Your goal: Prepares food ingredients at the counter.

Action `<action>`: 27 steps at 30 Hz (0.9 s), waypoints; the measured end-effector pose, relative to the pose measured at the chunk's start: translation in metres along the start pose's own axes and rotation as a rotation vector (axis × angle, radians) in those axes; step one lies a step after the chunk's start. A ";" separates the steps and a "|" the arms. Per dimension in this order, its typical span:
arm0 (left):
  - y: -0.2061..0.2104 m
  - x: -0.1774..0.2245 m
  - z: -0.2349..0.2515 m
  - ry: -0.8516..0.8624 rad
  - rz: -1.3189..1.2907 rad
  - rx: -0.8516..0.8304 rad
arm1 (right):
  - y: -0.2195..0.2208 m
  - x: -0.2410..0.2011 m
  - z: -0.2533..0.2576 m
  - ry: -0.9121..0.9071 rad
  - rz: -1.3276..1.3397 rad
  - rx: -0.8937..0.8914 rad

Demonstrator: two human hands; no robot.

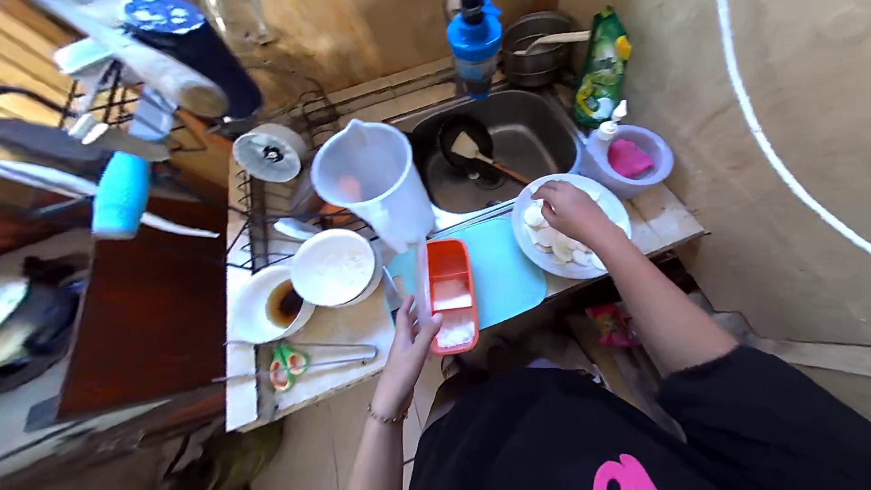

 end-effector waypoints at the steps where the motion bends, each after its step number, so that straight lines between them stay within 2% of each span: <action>1: 0.000 0.000 0.000 -0.005 -0.008 -0.005 | -0.005 -0.022 -0.010 -0.061 0.069 0.045; 3: -0.002 0.000 0.001 -0.014 -0.013 -0.006 | 0.002 -0.077 -0.030 -0.215 0.227 -0.057; 5: -0.002 -0.001 0.000 -0.010 -0.014 0.001 | 0.025 -0.134 -0.046 -0.412 0.331 -0.339; 7: -0.002 -0.002 -0.002 0.009 -0.013 0.012 | 0.050 -0.174 -0.053 -0.538 0.253 -0.602; 10: 0.001 -0.004 -0.002 0.029 0.011 0.024 | 0.073 -0.200 -0.058 -0.459 0.101 -0.752; 12: 0.000 -0.007 0.000 0.033 0.017 0.023 | 0.079 -0.207 -0.059 -0.418 0.079 -0.764; 15: -0.002 -0.009 0.001 0.035 0.000 0.028 | 0.093 -0.204 -0.059 -0.493 0.070 -0.709; 22: -0.003 -0.009 0.001 0.030 -0.019 0.013 | 0.088 -0.200 -0.052 -0.575 0.068 -0.760; 25: -0.004 -0.009 0.001 0.045 -0.013 0.020 | 0.068 -0.183 -0.051 -0.579 0.217 -0.604; 27: -0.003 -0.009 0.000 0.051 -0.015 0.016 | 0.030 -0.162 -0.053 -0.487 0.335 -0.456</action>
Point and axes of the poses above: each hand's wrist, its own z-axis towards the middle knuckle, its own y-axis out of the palm, x = y × z, the point moved 2 cm from there along z, towards the middle knuckle, and after that the axes turned 5 degrees about -z, right-handed, at the moved point
